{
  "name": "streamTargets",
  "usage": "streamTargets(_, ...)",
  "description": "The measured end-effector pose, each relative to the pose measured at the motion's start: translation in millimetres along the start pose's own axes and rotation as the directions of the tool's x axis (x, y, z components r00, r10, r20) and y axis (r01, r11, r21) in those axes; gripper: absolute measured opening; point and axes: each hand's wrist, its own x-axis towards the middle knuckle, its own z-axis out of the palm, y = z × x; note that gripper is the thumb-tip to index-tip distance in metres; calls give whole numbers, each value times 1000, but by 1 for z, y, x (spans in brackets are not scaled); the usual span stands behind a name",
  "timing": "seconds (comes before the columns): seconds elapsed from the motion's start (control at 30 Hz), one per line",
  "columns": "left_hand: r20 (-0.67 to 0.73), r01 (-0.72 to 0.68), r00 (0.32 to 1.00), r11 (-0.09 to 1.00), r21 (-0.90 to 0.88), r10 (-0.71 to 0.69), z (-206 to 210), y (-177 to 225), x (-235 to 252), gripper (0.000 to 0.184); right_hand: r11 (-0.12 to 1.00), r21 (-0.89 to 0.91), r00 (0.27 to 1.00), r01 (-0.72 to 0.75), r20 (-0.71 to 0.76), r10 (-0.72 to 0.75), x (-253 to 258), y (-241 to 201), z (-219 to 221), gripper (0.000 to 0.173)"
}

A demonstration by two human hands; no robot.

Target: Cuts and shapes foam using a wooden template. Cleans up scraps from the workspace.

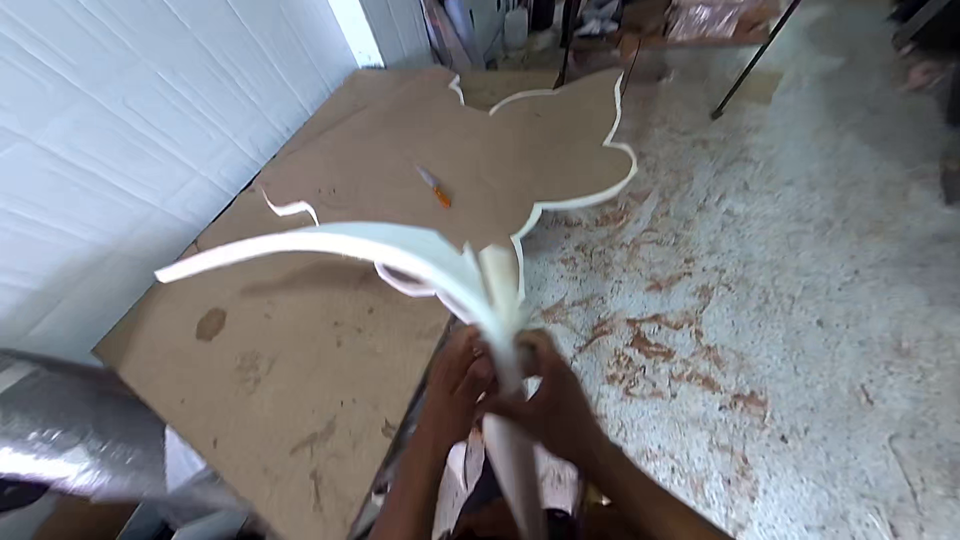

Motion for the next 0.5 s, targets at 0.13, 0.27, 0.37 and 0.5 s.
streamTargets(0.13,359,14,933,1000,-12,-9,150,5,9,68,974,-21,954,-227,-205,218,-53,86,-133,74)
streamTargets(0.27,645,63,761,998,24,-64,300,-21,-41,52,909,35,759,-416,-537,368,-152,172,-271,57)
streamTargets(0.37,730,257,629,958,129,-267,346,-79,-118,43,830,263,524,-493,-671,524,-256,236,-326,43)
streamTargets(0.5,692,498,368,760,417,-621,315,-170,-181,44,696,481,271,-533,-682,679,-342,251,-328,43)
